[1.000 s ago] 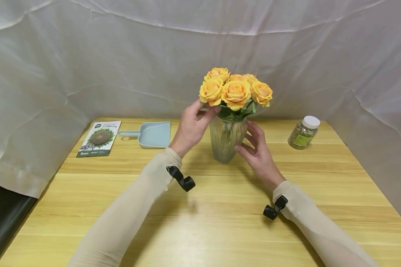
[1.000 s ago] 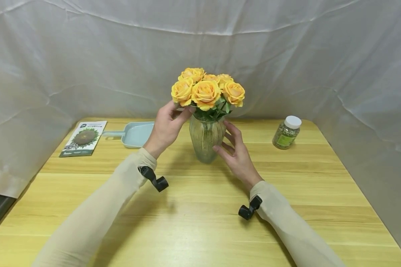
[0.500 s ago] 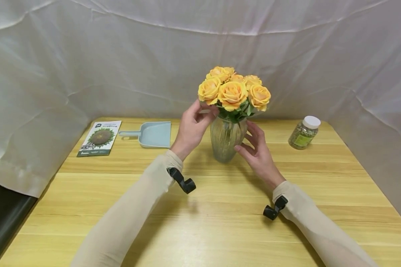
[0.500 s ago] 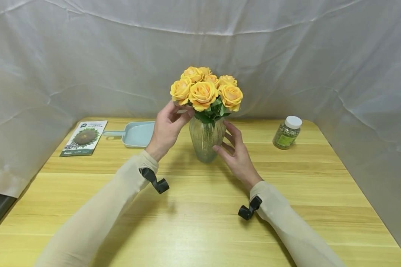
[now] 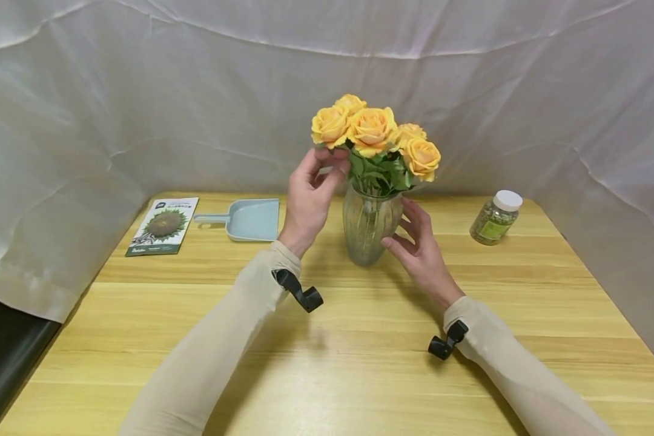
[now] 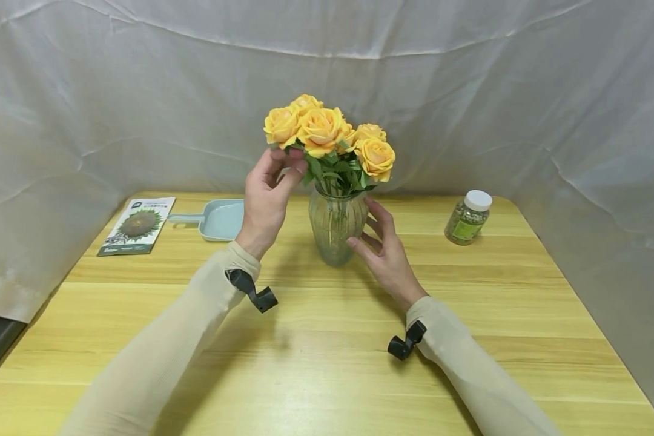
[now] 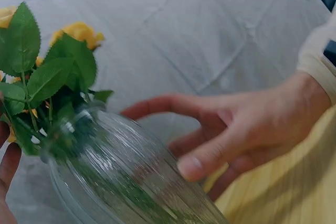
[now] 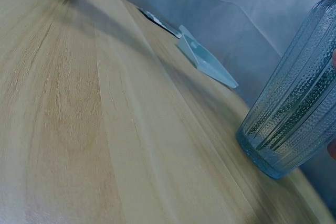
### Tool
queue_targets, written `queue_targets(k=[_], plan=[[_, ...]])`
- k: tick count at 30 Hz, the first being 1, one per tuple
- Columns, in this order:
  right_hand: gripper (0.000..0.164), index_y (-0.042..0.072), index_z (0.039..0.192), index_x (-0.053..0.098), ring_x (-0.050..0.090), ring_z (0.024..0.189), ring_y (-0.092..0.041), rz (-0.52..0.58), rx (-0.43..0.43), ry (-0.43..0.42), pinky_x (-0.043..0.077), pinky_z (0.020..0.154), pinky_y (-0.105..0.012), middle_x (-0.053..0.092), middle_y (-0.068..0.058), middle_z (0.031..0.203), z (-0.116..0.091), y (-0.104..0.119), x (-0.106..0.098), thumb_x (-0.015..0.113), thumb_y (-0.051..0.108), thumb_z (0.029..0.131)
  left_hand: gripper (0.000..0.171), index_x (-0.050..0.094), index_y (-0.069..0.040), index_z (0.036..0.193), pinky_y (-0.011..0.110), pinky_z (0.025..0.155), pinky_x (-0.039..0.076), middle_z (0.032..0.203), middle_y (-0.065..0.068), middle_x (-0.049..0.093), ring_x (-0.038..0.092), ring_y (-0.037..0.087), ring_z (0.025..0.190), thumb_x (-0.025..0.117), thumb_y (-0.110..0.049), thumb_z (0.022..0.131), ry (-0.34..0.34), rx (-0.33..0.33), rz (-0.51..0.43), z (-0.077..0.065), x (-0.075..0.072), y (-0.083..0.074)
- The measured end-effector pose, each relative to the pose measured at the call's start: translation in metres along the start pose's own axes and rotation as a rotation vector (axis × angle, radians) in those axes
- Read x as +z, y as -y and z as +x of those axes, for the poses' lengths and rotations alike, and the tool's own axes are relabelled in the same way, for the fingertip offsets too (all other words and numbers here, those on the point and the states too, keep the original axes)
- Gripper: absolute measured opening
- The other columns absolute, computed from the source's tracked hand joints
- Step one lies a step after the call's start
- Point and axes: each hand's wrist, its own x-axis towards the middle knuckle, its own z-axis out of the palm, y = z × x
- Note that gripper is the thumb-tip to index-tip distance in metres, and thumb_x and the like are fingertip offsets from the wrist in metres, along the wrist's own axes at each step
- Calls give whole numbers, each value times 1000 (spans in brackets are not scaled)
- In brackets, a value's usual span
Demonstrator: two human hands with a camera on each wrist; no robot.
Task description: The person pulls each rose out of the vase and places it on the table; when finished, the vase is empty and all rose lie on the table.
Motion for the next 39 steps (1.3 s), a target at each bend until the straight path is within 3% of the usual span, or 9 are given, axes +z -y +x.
queue_targets(k=[3, 9, 12, 18, 23, 28, 31, 34, 39], plan=[[89, 24, 171, 22, 40, 157, -34, 1, 1, -3, 52, 118, -24, 28, -7, 179, 0, -1, -1, 65, -13, 102, 18, 66, 8, 120, 33, 99, 59, 126, 24, 71, 66, 9, 112, 68, -4, 106, -32, 18, 15, 2, 2, -2], [89, 24, 171, 22, 39, 158, -35, 6, 8, -8, 52, 118, -23, 28, -8, 179, -1, 0, -1, 65, -13, 102, 23, 64, 5, 129, 35, 104, 61, 122, 22, 69, 69, 25, 115, 66, -2, 106, 23, -25, 55, -4, 8, 1], [90, 23, 171, 22, 41, 157, -33, 8, 6, -4, 52, 118, -24, 28, -7, 178, -1, 0, 0, 65, -13, 102, 26, 62, 5, 131, 37, 104, 62, 123, 23, 68, 70, 29, 116, 64, -1, 106, -3, -11, 34, -3, 8, 0], [89, 24, 171, 23, 43, 155, -30, 7, 1, -14, 53, 118, -25, 30, -7, 177, -1, -1, 0, 66, -13, 101, 29, 57, 9, 133, 38, 104, 62, 122, 24, 67, 68, 17, 112, 61, 6, 104, -27, 32, -25, 1, 8, -4], [89, 24, 171, 23, 42, 156, -33, 0, 1, -11, 53, 118, -26, 30, -7, 177, -1, 0, 0, 66, -12, 102, 37, 56, 7, 137, 37, 103, 63, 118, 19, 68, 67, 10, 107, 67, 5, 102, -53, 40, -32, 2, 9, -5], [88, 24, 170, 23, 41, 157, -35, -9, 4, -11, 52, 118, -26, 30, -7, 177, -1, 1, 1, 66, -11, 102, 44, 56, 4, 142, 41, 104, 64, 126, 23, 71, 71, 9, 106, 73, 1, 101, -68, 17, -67, 4, 8, -6], [88, 23, 170, 23, 41, 157, -35, -6, 5, -9, 52, 119, -26, 30, -7, 177, -1, 1, 2, 66, -11, 102, 41, 59, 2, 137, 40, 104, 63, 127, 23, 74, 73, 8, 107, 75, 2, 100, -93, -10, -102, 5, 7, -7], [87, 22, 170, 23, 41, 157, -35, 0, 1, -10, 52, 119, -27, 30, -8, 177, 0, 1, 2, 66, -11, 102, 32, 63, 0, 128, 37, 103, 63, 117, 16, 79, 74, 9, 106, 74, 7, 99, -118, -22, -162, 7, 7, -10], [87, 22, 170, 23, 40, 157, -35, 3, 1, -16, 52, 119, -27, 30, -8, 177, 0, 1, 2, 66, -12, 102, 23, 65, -6, 118, 30, 97, 65, 103, -9, 82, 76, 7, 104, 68, 10, 102, -126, -21, -261, 10, 7, -13]])
